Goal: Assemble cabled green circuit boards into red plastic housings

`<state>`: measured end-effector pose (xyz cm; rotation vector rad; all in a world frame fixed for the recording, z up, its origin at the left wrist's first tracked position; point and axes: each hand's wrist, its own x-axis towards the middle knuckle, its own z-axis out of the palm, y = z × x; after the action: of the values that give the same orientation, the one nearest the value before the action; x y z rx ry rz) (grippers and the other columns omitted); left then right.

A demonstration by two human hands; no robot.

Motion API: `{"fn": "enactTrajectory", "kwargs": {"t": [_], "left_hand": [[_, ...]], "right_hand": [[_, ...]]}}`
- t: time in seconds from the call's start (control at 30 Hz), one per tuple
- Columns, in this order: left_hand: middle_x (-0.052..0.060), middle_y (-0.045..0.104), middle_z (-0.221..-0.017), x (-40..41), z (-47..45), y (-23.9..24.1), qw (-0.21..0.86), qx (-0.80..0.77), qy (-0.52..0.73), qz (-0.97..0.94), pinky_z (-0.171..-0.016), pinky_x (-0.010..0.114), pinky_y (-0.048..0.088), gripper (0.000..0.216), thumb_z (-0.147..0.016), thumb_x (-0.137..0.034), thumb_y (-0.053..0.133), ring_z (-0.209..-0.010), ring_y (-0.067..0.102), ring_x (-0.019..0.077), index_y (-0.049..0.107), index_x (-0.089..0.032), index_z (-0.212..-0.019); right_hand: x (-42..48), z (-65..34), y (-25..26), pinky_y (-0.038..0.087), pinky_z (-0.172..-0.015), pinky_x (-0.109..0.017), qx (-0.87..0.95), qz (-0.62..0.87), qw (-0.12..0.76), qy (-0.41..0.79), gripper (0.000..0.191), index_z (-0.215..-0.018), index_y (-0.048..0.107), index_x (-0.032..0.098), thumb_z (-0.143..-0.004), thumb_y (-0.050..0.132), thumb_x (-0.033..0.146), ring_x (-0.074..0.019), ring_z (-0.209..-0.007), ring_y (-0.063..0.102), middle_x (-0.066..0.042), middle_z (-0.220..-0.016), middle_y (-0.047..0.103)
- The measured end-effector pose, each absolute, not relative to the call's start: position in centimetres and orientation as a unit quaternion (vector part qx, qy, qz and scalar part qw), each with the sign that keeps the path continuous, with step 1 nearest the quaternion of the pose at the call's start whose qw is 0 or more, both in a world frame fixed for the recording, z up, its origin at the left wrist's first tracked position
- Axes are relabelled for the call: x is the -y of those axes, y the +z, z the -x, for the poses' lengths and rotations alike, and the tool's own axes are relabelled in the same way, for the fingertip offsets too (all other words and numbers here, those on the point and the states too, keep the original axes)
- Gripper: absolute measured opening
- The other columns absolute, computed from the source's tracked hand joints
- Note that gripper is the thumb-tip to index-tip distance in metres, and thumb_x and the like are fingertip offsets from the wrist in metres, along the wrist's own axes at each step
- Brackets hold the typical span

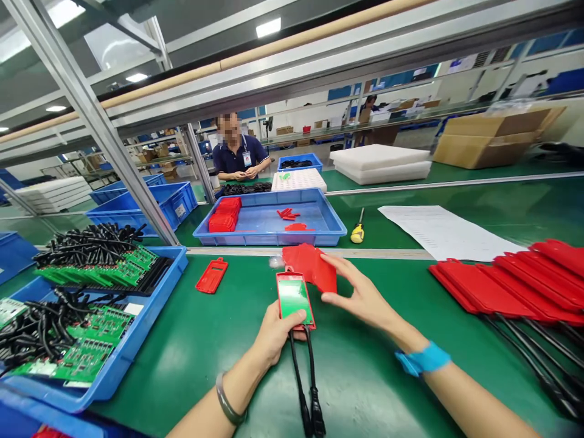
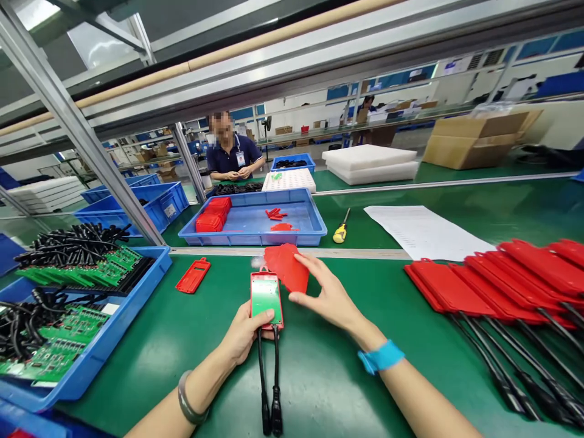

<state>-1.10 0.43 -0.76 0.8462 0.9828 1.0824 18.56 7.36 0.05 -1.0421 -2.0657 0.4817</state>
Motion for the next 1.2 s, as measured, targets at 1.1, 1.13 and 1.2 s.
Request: {"fn": "enactTrajectory", "kwargs": {"t": [1.1, 1.13, 1.2], "left_hand": [[0.006, 0.065, -0.084, -0.1, 0.7, -1.3, 0.61, -0.425, 0.471, -0.474, -0.068, 0.024, 0.04, 0.049, -0.083, -0.053, 0.049, -0.072, 0.054, 0.0151, 0.062, -0.012, -0.107], [0.006, 0.065, -0.085, 0.0, 0.7, -1.2, 0.611, -0.425, 0.471, -0.474, -0.068, 0.024, 0.041, 0.049, -0.082, -0.053, 0.05, -0.072, 0.055, 0.0155, 0.063, -0.012, -0.107], [0.007, 0.066, -0.089, 0.0, 0.6, -1.0, 0.616, -0.418, 0.473, -0.471, -0.07, 0.025, 0.042, 0.05, -0.081, -0.053, 0.052, -0.075, 0.057, 0.0165, 0.063, -0.013, -0.107]], "right_hand": [[-2.8, -16.8, -0.7, 0.029, -0.103, -0.058, 0.874, 0.322, 0.328, 0.158, 0.069, -0.129, 0.049, 0.034, -0.067, 0.072, 0.052, -0.0381, -0.134, 0.021, -0.007, -0.152, 0.015], [-2.7, -16.6, -0.7, 0.03, -0.103, -0.056, 0.857, 0.331, 0.347, 0.189, 0.063, -0.129, 0.05, 0.033, -0.071, 0.069, 0.051, -0.0367, -0.133, 0.023, -0.007, -0.151, 0.018], [-2.6, -16.1, -0.6, 0.037, -0.101, -0.05, 0.784, 0.367, 0.418, 0.276, 0.056, -0.132, 0.046, 0.03, -0.081, 0.06, 0.048, -0.0316, -0.129, 0.033, -0.01, -0.146, 0.028]]}}
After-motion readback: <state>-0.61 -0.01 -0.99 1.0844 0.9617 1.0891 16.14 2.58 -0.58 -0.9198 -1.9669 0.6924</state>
